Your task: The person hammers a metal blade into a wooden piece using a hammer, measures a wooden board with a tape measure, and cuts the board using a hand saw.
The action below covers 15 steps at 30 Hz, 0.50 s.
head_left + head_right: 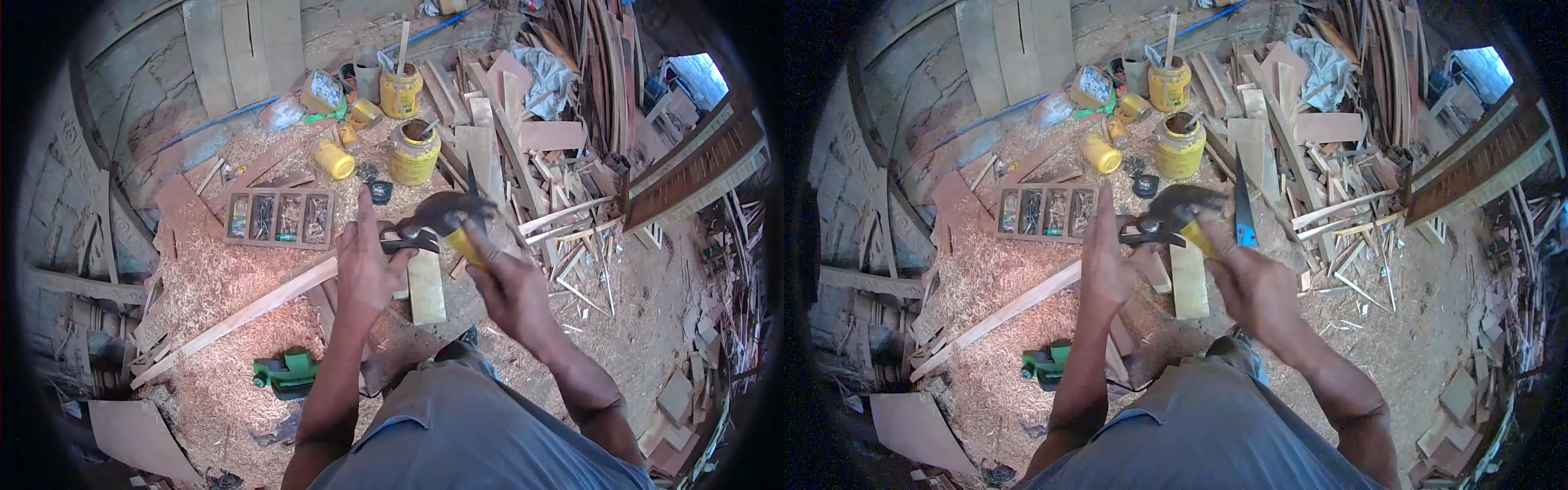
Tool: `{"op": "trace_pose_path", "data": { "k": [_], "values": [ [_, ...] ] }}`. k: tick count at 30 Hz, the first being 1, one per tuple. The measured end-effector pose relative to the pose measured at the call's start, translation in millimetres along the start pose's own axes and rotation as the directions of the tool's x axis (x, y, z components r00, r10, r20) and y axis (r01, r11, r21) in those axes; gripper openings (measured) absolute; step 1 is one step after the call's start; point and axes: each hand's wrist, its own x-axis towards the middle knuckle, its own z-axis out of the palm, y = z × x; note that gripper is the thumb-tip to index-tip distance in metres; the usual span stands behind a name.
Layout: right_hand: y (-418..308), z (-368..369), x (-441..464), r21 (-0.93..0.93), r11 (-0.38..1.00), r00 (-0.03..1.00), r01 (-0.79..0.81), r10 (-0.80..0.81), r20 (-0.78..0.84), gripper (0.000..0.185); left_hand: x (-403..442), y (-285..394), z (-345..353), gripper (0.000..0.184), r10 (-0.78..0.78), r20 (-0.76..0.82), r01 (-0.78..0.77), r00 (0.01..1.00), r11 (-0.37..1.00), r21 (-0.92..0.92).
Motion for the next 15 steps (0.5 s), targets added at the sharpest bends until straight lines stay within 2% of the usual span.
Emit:
{"op": "trace_pose_path", "data": {
  "k": [1, 2, 3, 5, 6, 9, 10, 11, 13, 14, 15],
  "values": [
    [5.0, 7.6, 3.0, 0.025, 0.998, 0.995, -0.063, 0.061, 0.073, 0.062, -0.7, 2.3, -2.2, 0.115, 0.006, -0.006, -0.006, 1.0, 0.999, 0.032],
    [10.0, 19.7, 4.7, 0.121, 0.98, 0.987, -0.161, 0.16, 0.019, 0.051, -0.6, 3.7, -4.2, 0.113, 0.02, -0.003, -0.02, 1.0, 1.0, 0.023],
    [7.5, 24.8, 11.9, 0.249, 0.924, 0.957, -0.29, 0.274, 0.097, 0.046, -0.5, 5.1, -6.1, 0.112, 0.034, 0.001, -0.034, 0.999, 0.999, 0.013],
    [-2.8, 31.1, 22.2, 0.442, 0.706, 0.833, -0.553, 0.472, 0.289, 0.038, -3.3, 9.3, -4.3, 0.112, 0.097, 0.058, -0.091, 0.994, 0.991, -0.099],
    [-8.1, 34.7, 25.6, 0.494, 0.657, 0.822, -0.569, 0.47, 0.321, 0.032, -4.8, 9.8, 1.6, 0.097, 0.05, 0.078, -0.036, 0.996, 0.983, -0.178],
    [-8.4, 52.6, 26.3, 0.62, 0.478, 0.773, -0.622, 0.499, 0.392, 0.03, -8.8, 25.8, -1.6, 0.085, 0.016, 0.088, -0.005, 0.996, 0.992, -0.129],
    [-5.6, 55.5, 25.4, 0.639, 0.44, 0.76, -0.631, 0.515, 0.397, 0.031, -11.0, 19.0, -1.0, 0.072, 0.071, 0.039, -0.063, 0.997, 0.981, -0.184],
    [-8.5, 55.9, 26.2, 0.607, 0.446, 0.736, -0.657, 0.556, 0.387, 0.029, -10.8, 14.3, -4.6, 0.069, 0.029, 0.051, -0.013, 0.998, 0.96, -0.28],
    [-3.2, 57.5, 22.1, 0.585, 0.477, 0.744, -0.656, 0.537, 0.397, 0.028, -7.1, 5.8, -13.8, 0.063, -0.053, 0.095, 0.091, 0.994, 0.882, -0.462],
    [-4.3, 55.1, 22.1, 0.579, 0.457, 0.726, -0.675, 0.551, 0.411, 0.026, -2.0, -7.3, -14.3, 0.054, -0.066, 0.068, 0.093, 0.995, 0.834, -0.545],
    [-5.0, 53.2, 23.5, 0.569, 0.457, 0.72, -0.683, 0.553, 0.42, 0.026, 6.2, -25.1, -14.2, 0.049, -0.165, 0.055, 0.166, 0.985, 0.802, -0.573]
  ]
}}
